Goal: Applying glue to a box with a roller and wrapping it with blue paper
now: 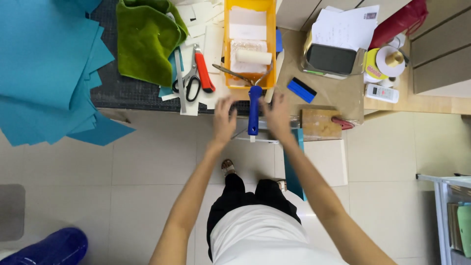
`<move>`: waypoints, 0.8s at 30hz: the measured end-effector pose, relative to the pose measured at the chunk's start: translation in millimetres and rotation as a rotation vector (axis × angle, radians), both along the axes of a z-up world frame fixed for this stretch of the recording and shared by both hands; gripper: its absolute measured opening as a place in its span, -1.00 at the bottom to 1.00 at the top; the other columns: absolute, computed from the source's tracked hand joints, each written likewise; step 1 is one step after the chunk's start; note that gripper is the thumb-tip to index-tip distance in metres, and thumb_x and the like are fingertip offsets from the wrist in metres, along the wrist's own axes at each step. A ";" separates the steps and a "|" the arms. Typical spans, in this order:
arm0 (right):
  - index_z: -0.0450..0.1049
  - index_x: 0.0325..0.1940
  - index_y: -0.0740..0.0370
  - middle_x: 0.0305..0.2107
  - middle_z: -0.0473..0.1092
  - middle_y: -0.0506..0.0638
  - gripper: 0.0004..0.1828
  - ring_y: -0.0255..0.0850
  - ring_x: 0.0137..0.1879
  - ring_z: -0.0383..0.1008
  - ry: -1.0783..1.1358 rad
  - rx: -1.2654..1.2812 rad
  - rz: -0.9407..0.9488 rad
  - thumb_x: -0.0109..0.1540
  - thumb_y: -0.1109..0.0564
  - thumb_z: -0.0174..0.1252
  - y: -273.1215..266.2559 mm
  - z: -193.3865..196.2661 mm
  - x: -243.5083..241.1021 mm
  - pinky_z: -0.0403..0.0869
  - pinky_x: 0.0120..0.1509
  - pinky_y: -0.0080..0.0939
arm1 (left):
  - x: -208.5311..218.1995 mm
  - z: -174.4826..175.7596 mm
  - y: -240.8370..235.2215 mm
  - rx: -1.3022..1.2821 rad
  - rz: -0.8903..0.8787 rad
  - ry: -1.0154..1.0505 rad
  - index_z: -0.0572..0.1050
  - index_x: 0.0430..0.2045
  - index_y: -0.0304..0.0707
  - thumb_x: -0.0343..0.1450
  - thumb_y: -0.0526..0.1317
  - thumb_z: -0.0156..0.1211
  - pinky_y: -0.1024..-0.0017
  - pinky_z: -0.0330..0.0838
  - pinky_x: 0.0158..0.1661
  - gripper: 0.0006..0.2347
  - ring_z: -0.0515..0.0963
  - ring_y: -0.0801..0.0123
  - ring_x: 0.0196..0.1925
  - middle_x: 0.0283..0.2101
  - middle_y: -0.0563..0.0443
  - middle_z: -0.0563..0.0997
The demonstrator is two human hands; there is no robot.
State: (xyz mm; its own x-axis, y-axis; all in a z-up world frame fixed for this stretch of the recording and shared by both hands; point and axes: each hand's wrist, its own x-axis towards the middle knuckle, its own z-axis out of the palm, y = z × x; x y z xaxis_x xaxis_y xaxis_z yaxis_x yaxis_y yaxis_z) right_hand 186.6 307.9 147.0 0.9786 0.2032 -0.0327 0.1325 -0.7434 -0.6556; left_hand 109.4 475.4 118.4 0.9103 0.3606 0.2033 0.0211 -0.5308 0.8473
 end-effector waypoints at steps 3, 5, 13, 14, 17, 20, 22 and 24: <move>-0.38 0.59 0.07 0.05 0.22 0.42 0.03 0.46 0.09 0.45 0.176 -0.096 0.218 0.28 0.04 0.21 35.5 9.9 -28.6 0.52 0.13 0.35 | 65.0 14.1 39.4 0.553 -0.128 0.038 0.39 0.19 -0.30 0.35 -0.28 0.36 -0.15 0.15 0.26 -0.52 0.10 -0.04 0.45 0.38 -0.23 0.19; -0.35 0.60 0.01 0.00 0.25 0.37 -0.02 0.41 0.01 0.50 0.156 -0.234 0.172 0.27 0.15 0.11 30.6 -5.5 -25.1 0.56 0.04 0.29 | 92.0 -16.8 48.2 0.702 -0.180 0.081 0.43 0.15 -0.20 0.34 -0.12 0.36 -0.17 -0.09 0.29 -0.52 0.20 0.09 0.41 0.29 -0.17 0.33; 0.03 0.54 -0.26 0.28 0.27 0.26 -0.27 0.19 0.37 0.27 0.226 -0.114 0.062 0.30 -0.02 0.10 -3.4 38.3 18.3 0.31 0.41 0.16 | 104.1 -102.2 22.6 0.922 -0.142 -0.095 0.52 -0.17 -0.11 0.45 -0.16 0.18 -0.14 -0.08 0.18 -0.86 0.43 0.34 0.02 -0.23 0.04 0.51; 0.11 0.52 -0.19 0.27 0.29 0.22 -0.29 0.16 0.36 0.28 0.173 -0.081 0.101 0.28 0.03 0.13 -4.7 50.9 25.5 0.31 0.41 0.12 | 105.4 -102.3 21.1 0.927 -0.133 -0.091 0.54 -0.21 -0.09 0.44 -0.18 0.21 -0.11 -0.06 0.17 -0.89 0.45 0.36 -0.03 -0.27 0.06 0.52; 0.16 0.49 -0.26 0.16 0.40 0.13 -0.33 0.13 0.24 0.39 0.113 -0.194 0.145 0.28 -0.01 0.09 3.4 55.5 48.2 0.38 0.31 0.10 | 108.1 -98.6 14.5 0.928 -0.089 -0.115 0.54 -0.28 -0.09 0.42 -0.23 0.21 -0.03 0.00 0.12 -0.93 0.46 0.35 -0.11 -0.33 0.06 0.52; 0.11 0.50 -0.37 -0.04 0.51 0.15 -0.37 0.14 0.07 0.53 0.081 -0.396 0.156 0.32 -0.10 -0.01 45.4 34.5 81.5 0.50 0.16 0.13 | 106.1 -90.9 13.4 0.930 -0.043 -0.162 0.52 -0.35 -0.11 0.40 -0.28 0.19 0.06 0.03 0.08 -0.96 0.45 0.34 -0.15 -0.38 0.05 0.48; 0.09 0.52 -0.33 -0.13 0.54 0.23 -0.38 0.15 0.02 0.56 0.050 -0.458 0.161 0.35 -0.09 -0.04 71.6 19.3 103.6 0.53 0.11 0.12 | 106.1 -86.1 13.7 0.932 -0.032 -0.186 0.51 -0.37 -0.13 0.38 -0.32 0.21 0.10 0.02 0.07 -0.95 0.43 0.36 -0.15 -0.39 0.06 0.45; 0.15 0.48 -0.37 -0.20 0.55 0.23 -0.37 0.12 0.02 0.57 0.059 -0.494 0.132 0.30 -0.06 -0.01 87.1 3.8 120.7 0.52 0.12 0.11 | 105.7 -83.7 13.8 0.929 -0.014 -0.173 0.51 -0.38 -0.10 0.34 -0.33 0.25 0.12 0.02 0.06 -0.91 0.42 0.39 -0.16 -0.41 0.10 0.44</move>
State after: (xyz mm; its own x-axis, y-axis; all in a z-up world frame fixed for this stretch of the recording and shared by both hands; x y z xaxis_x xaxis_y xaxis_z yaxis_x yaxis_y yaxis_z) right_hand 307.3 395.0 150.8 0.9391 0.2713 -0.2107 0.2195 -0.9458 -0.2394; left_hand 215.1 489.1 34.7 0.8434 -0.0241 0.5367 -0.0767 -0.9942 0.0760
